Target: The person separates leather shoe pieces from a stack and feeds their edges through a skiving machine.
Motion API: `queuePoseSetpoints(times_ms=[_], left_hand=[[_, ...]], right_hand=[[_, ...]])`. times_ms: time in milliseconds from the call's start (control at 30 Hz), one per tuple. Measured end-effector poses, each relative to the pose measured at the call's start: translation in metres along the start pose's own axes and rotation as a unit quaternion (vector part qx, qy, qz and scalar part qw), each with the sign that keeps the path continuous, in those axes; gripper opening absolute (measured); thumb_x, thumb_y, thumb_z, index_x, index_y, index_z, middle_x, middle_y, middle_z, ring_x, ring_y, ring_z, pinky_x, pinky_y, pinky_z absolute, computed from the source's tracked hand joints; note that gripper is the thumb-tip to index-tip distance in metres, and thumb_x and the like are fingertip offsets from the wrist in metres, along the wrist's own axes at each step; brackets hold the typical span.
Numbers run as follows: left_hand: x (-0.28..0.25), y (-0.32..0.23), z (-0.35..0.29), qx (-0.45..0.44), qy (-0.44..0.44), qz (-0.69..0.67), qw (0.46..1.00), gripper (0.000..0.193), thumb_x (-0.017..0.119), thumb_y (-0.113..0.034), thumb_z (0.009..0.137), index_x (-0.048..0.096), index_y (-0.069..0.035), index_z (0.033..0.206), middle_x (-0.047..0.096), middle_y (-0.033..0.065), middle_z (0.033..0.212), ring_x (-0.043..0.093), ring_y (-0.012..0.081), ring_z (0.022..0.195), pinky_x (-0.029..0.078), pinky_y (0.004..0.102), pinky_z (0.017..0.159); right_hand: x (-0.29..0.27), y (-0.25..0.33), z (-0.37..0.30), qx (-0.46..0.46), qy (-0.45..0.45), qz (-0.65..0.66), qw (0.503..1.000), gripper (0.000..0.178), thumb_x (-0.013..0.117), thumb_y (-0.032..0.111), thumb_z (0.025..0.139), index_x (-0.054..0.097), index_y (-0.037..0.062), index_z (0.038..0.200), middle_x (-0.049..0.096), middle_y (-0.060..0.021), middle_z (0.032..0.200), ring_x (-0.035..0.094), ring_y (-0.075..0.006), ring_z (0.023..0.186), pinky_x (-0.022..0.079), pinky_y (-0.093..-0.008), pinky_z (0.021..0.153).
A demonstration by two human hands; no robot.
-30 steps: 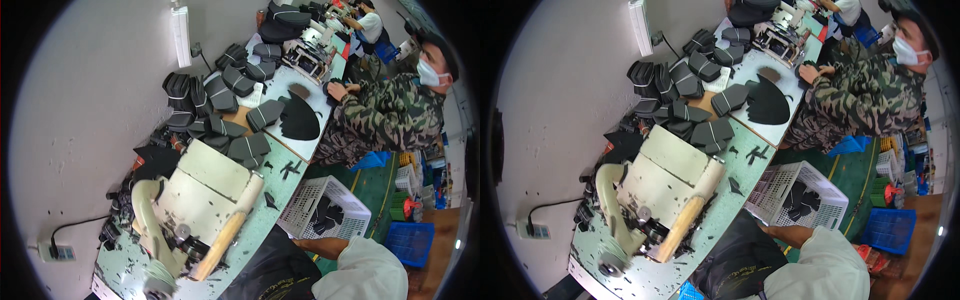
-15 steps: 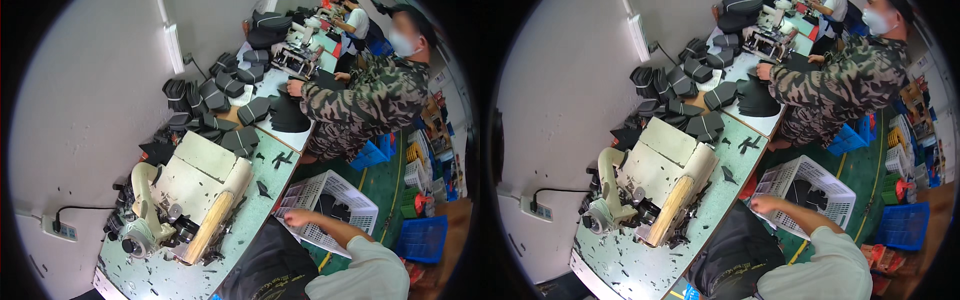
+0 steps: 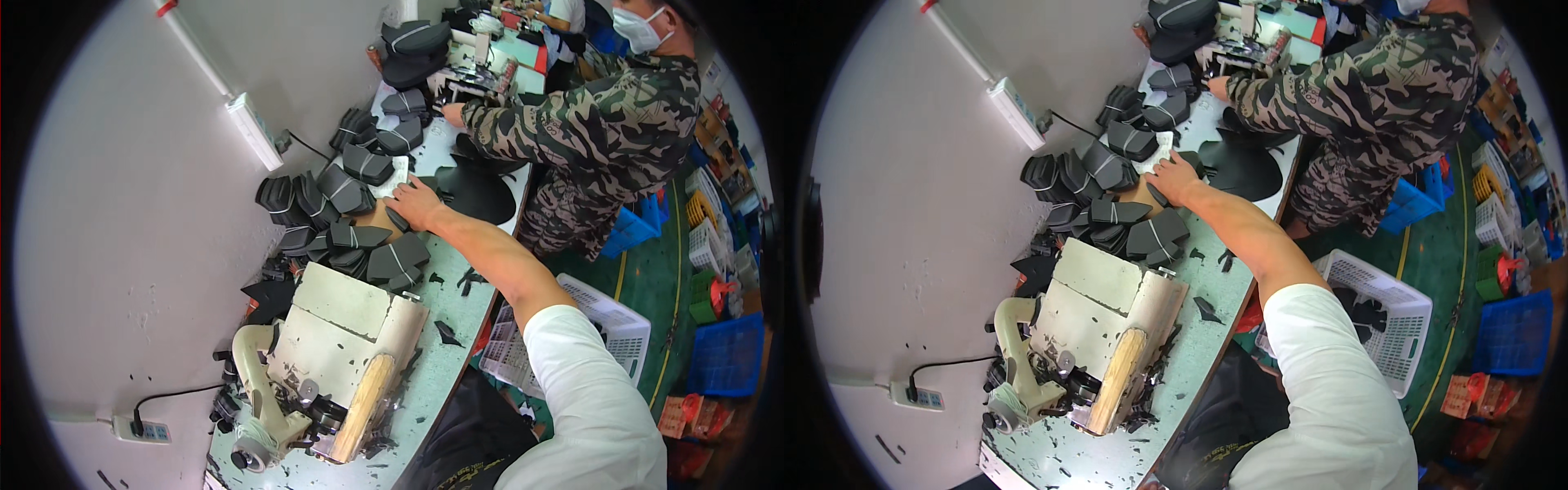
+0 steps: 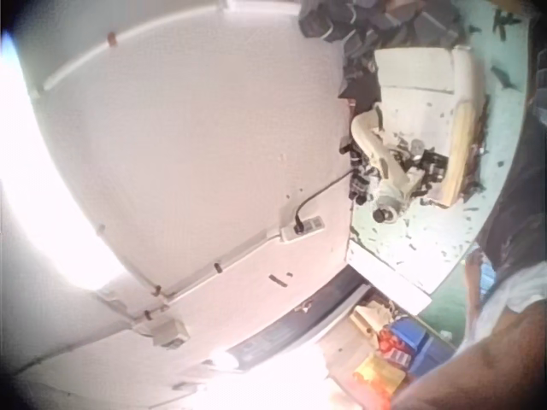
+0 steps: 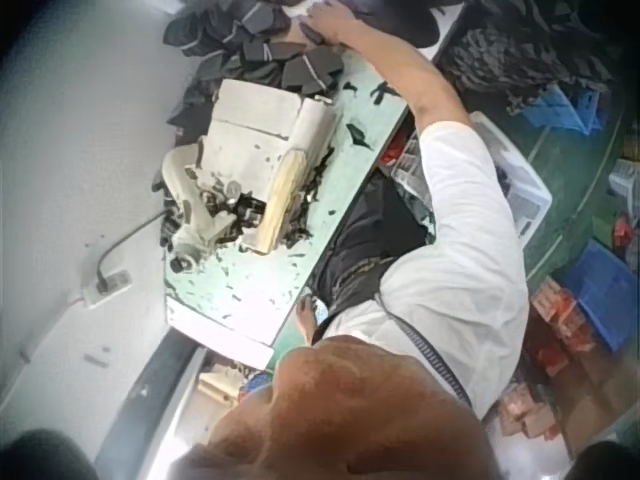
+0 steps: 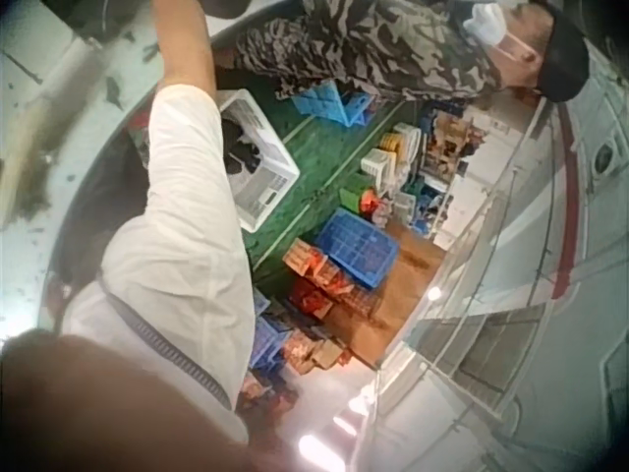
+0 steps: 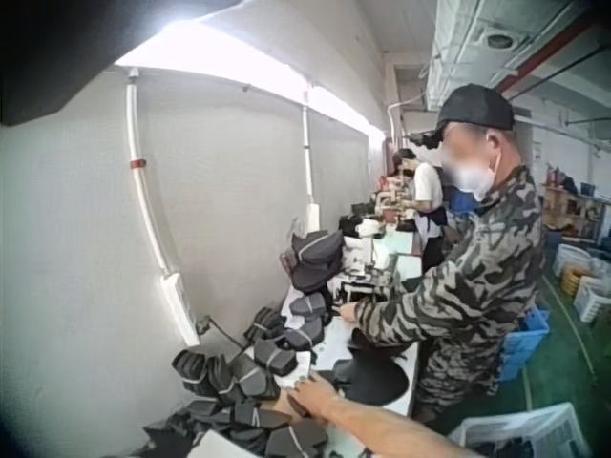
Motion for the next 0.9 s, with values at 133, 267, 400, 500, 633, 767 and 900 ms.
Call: queuePoseSetpoints(times_ms=[133,267,400,500,633,767,900], left_hand=[[0.031,-0.17,-0.046,0.077,0.039,0.124,0.988,0.029,0.057,-0.02,0.093,0.061,-0.002,0.116,0.065,0.0132,0.109,0.06,0.0246,0.101,0.046,0.0351,0.088],[0.07,-0.245,-0.036,0.201,0.141,0.08,0.966,0.037,0.058,-0.025,0.093,0.058,-0.003,0.122,0.062,0.0122,0.115,0.058,0.0254,0.108,0.044,0.035,0.094],[0.117,-0.324,-0.042,0.266,0.286,-0.278,0.878,0.088,0.071,-0.049,0.079,0.032,0.0,0.142,0.048,0.018,0.134,0.052,0.0359,0.119,0.043,0.0478,0.1],[0.113,-0.317,-0.035,0.235,0.338,-0.249,0.876,0.089,0.069,-0.05,0.08,0.03,0.0,0.143,0.048,0.0171,0.134,0.052,0.034,0.119,0.041,0.0455,0.103],[0.087,-0.265,-0.02,0.124,0.242,-0.317,0.909,0.068,0.061,-0.041,0.087,0.04,0.002,0.135,0.054,0.0184,0.127,0.054,0.0323,0.116,0.042,0.0451,0.102],[0.076,-0.24,-0.026,0.087,0.21,-0.343,0.912,0.066,0.063,-0.037,0.085,0.042,0.003,0.132,0.055,0.0182,0.126,0.055,0.0319,0.115,0.042,0.0447,0.102],[0.057,-0.214,-0.032,0.067,0.226,-0.34,0.911,0.067,0.067,-0.034,0.082,0.042,0.005,0.131,0.056,0.0185,0.124,0.057,0.0318,0.111,0.045,0.045,0.099]], right_hand=[[-0.056,-0.01,-0.034,0.005,-0.222,0.053,0.974,0.067,0.071,0.02,0.072,0.042,0.009,0.132,0.058,-0.0113,0.116,0.054,-0.0264,0.113,0.031,-0.0455,0.106],[-0.144,0.012,-0.132,0.098,-0.215,0.425,0.874,0.091,0.082,0.017,0.062,0.034,0.0041,0.139,0.054,-0.0176,0.124,0.05,-0.0314,0.119,0.031,-0.0392,0.108],[-0.109,0.088,-0.239,-0.101,0.023,0.773,0.625,0.098,0.08,0.024,0.075,0.019,0.0043,0.149,0.03,-0.0175,0.147,0.034,-0.0261,0.134,0.027,-0.0375,0.111],[-0.091,0.167,-0.287,-0.158,0.148,0.881,0.42,0.087,0.072,0.018,0.083,0.018,0.0046,0.149,0.03,-0.0185,0.147,0.034,-0.0272,0.134,0.029,-0.0366,0.11],[-0.098,0.183,-0.304,-0.05,-0.131,0.761,0.633,0.051,0.068,0.012,0.084,0.046,0.0012,0.129,0.043,-0.0193,0.135,0.048,-0.0328,0.121,0.047,-0.0344,0.093],[-0.09,0.216,-0.319,-0.061,-0.235,0.685,0.687,0.015,0.069,0.008,0.079,0.06,0.0021,0.09,0.058,-0.011,0.107,0.056,-0.0274,0.1,0.051,-0.032,0.076],[-0.092,0.229,-0.318,-0.145,-0.207,0.678,0.69,0.012,0.066,0.009,0.079,0.055,0.005,0.081,0.051,-0.0047,0.081,0.053,-0.023,0.08,0.047,-0.0336,0.064]])
Point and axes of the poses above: each hand's wrist, its own z-axis towards the middle knuckle, its own x-axis out of the palm, y = z × x, the point moved 4 cm from there along z, towards the middle knuckle
